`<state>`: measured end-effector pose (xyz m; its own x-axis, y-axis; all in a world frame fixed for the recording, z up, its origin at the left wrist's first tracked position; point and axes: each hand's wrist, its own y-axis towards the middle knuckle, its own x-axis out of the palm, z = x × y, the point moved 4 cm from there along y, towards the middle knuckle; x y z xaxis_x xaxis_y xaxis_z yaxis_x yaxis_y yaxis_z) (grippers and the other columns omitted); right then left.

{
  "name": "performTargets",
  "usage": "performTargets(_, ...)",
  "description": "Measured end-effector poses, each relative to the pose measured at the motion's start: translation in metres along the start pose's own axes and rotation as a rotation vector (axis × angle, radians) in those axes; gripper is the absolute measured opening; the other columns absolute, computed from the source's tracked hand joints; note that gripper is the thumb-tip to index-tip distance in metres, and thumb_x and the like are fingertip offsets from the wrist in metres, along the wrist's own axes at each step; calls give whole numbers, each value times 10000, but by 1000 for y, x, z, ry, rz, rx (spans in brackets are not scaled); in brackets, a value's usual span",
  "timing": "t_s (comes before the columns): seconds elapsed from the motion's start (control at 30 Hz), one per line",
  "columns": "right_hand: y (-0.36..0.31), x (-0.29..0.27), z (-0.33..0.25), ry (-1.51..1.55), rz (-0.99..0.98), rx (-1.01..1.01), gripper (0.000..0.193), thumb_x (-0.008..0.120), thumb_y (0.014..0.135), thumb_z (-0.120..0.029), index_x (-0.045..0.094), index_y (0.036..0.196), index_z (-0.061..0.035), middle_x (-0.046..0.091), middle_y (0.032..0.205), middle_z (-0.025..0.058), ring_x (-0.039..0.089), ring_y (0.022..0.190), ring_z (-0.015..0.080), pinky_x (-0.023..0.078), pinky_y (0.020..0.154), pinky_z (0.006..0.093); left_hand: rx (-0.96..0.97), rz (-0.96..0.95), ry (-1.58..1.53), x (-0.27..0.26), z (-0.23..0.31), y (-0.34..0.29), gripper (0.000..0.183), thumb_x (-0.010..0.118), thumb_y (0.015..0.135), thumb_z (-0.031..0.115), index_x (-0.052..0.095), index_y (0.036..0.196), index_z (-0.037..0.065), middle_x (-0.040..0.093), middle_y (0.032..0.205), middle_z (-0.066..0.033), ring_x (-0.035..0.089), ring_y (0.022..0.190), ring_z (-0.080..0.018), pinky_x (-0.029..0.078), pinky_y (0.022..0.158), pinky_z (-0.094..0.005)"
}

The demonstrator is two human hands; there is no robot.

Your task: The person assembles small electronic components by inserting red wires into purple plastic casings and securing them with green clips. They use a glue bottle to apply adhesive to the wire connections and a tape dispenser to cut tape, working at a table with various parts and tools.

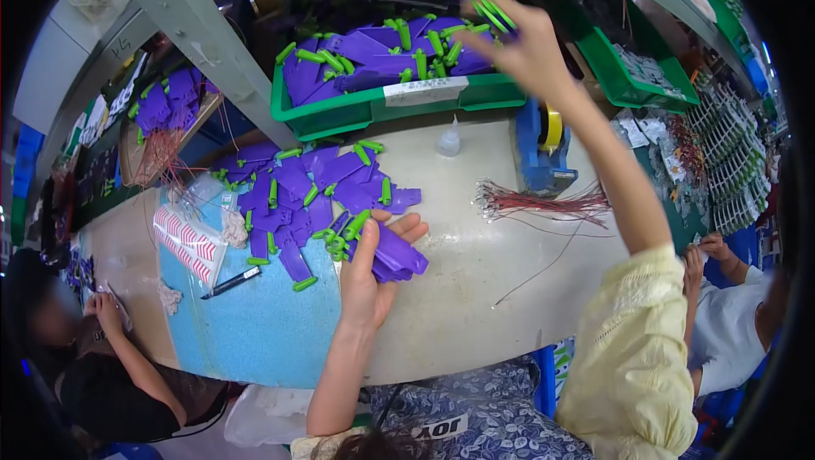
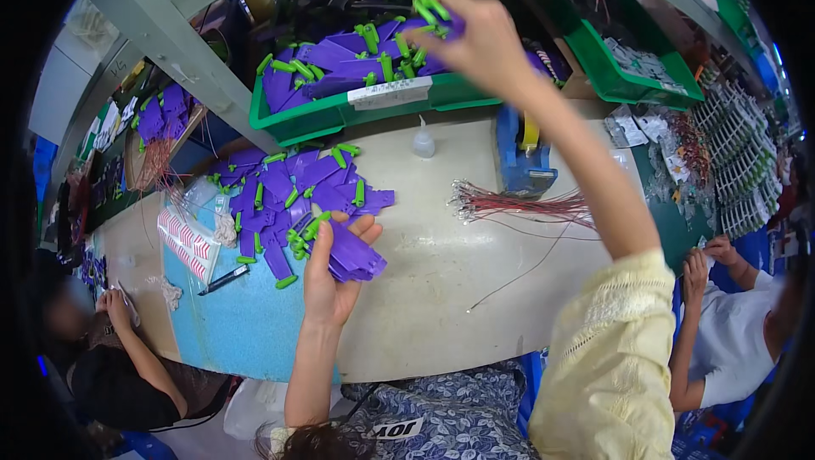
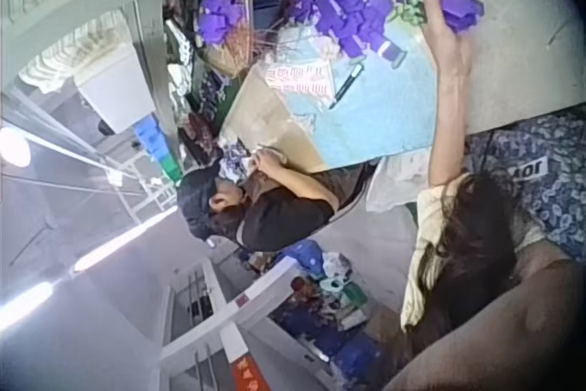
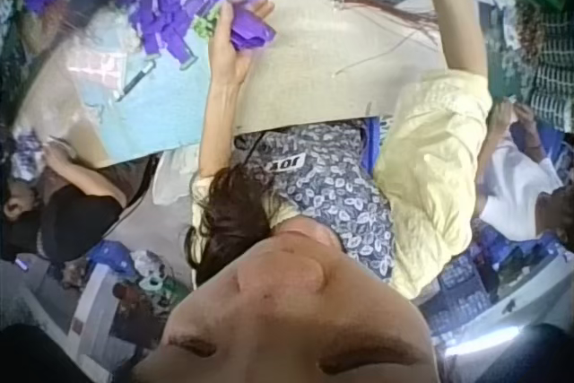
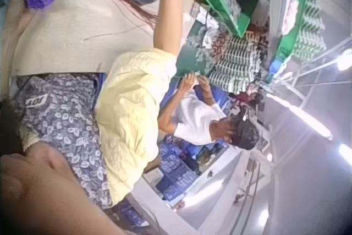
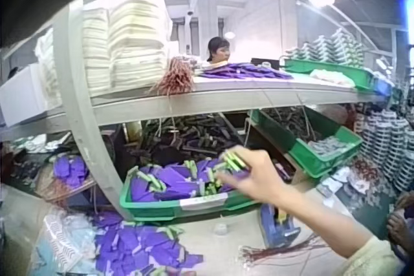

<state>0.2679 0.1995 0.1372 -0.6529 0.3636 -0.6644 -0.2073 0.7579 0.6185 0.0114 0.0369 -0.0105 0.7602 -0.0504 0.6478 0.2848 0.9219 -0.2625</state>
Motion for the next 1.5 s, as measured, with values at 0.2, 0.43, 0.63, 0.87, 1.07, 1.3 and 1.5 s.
performTargets(0.2, -162, 39, -116, 348, -331, 162, 327, 876, 728, -213, 613, 801, -32, 595, 638, 100, 619, 562, 297, 498, 552, 374, 33, -91, 37, 38, -4, 1, 326, 536, 1066, 296, 458, 1277, 59, 644, 1279, -248, 640, 1200, -332, 548, 966, -428)
performTargets(0.43, -164, 41, -109, 265, -215, -88, 316, 868, 718, -164, 632, 885, -37, 598, 665, 71, 644, 568, 253, 496, 505, 362, 182, 36, 270, 29, 0, -11, 245, 635, 1016, 168, 522, 1177, 22, 727, 1066, -164, 701, 887, -185, 577, 788, -324)
performTargets(0.63, -185, 37, -67, 175, -87, 252, 214, 706, 828, -78, 592, 1001, -28, 597, 782, 142, 647, 638, 334, 493, 546, 415, 531, -45, 1275, 11, 16, 36, 351, 746, 804, 34, 603, 1118, -27, 681, 1028, -130, 668, 869, -232, 548, 734, -351)
performTargets(0.87, -106, 153, -69, 226, -31, 103, 266, 705, 889, -144, 605, 1101, -18, 691, 921, 212, 688, 846, 421, 530, 715, 509, 640, -231, 1833, 14, -23, 32, 397, 685, 638, -51, 572, 1013, 14, 619, 978, -152, 616, 914, -345, 536, 746, -453)
performTargets(1.07, -107, 202, -51, -62, -413, 217, 372, 790, 796, -289, 662, 1029, -29, 694, 952, 172, 699, 827, 390, 547, 699, 499, 554, -180, 1669, 1, -13, -16, 429, 702, 637, -67, 566, 1031, 35, 606, 974, -157, 617, 925, -368, 514, 765, -472)
performTargets(1.3, -176, 124, -67, 254, 66, 423, 351, 806, 795, -167, 662, 1089, -41, 692, 779, 174, 703, 710, 336, 535, 639, 437, 556, -37, 1484, -24, -2, -11, 446, 705, 679, -62, 569, 1093, 33, 626, 1058, -173, 648, 930, -403, 522, 784, -473)
performTargets(1.5, -158, 107, 26, 109, 86, 814, 288, 826, 773, -176, 684, 918, 28, 671, 722, 215, 695, 680, 339, 510, 635, 442, 582, 352, 1659, -5, 13, 32, 491, 801, 731, 45, 573, 1162, -17, 587, 1142, -196, 590, 1063, -409, 521, 875, -493)
